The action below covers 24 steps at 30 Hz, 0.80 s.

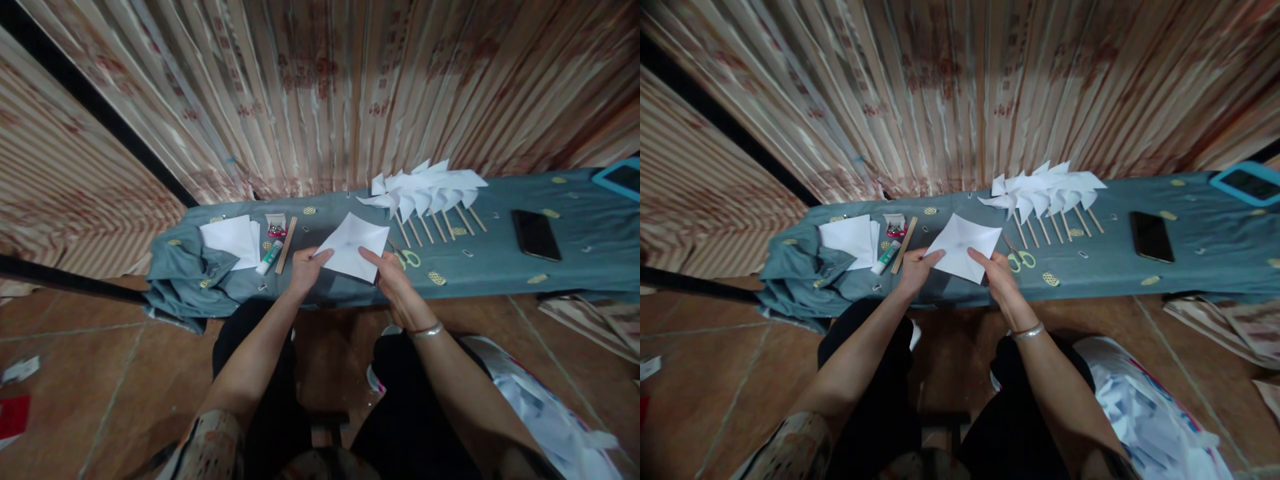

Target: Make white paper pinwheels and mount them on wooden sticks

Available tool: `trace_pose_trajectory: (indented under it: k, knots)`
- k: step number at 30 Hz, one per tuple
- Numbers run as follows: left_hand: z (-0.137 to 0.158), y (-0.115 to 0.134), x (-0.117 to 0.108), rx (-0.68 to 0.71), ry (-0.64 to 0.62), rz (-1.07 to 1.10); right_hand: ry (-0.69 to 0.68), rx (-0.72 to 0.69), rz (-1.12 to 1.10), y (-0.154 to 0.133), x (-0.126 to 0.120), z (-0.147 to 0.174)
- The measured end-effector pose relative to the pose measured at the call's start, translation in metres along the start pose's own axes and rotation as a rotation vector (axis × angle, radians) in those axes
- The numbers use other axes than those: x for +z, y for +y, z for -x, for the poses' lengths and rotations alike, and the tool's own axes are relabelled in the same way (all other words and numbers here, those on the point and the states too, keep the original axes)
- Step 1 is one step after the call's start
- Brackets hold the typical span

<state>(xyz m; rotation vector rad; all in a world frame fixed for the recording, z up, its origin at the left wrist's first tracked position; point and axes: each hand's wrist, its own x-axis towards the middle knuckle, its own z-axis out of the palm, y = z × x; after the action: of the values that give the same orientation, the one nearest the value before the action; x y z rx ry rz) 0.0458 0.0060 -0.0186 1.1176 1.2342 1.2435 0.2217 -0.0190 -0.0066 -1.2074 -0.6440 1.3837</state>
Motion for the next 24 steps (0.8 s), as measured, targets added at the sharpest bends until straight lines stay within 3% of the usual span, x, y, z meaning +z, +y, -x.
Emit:
trace_pose_trajectory:
  k: [7, 13, 18, 22, 24]
  knots:
    - [-0.002, 0.006, 0.010, -0.036, 0.021, 0.043, 0.101, -0.075, 0.008, 0.005, -0.002, -0.005]
    - [0.004, 0.015, 0.019, -0.209, 0.020, 0.363, 0.091, -0.118, -0.027, 0.001, -0.003, -0.002]
    - [0.008, 0.017, 0.014, -0.244, 0.015, 0.314, 0.052, -0.140, 0.008, -0.004, -0.005, -0.007]
    - [0.005, 0.016, -0.002, -0.183, 0.084, 0.299, 0.143, -0.290, 0.347, -0.021, -0.040, -0.017]
    - [0.004, 0.016, -0.011, -0.164, 0.103, 0.296, 0.248, -0.434, 0.870, -0.029, -0.065, -0.020]
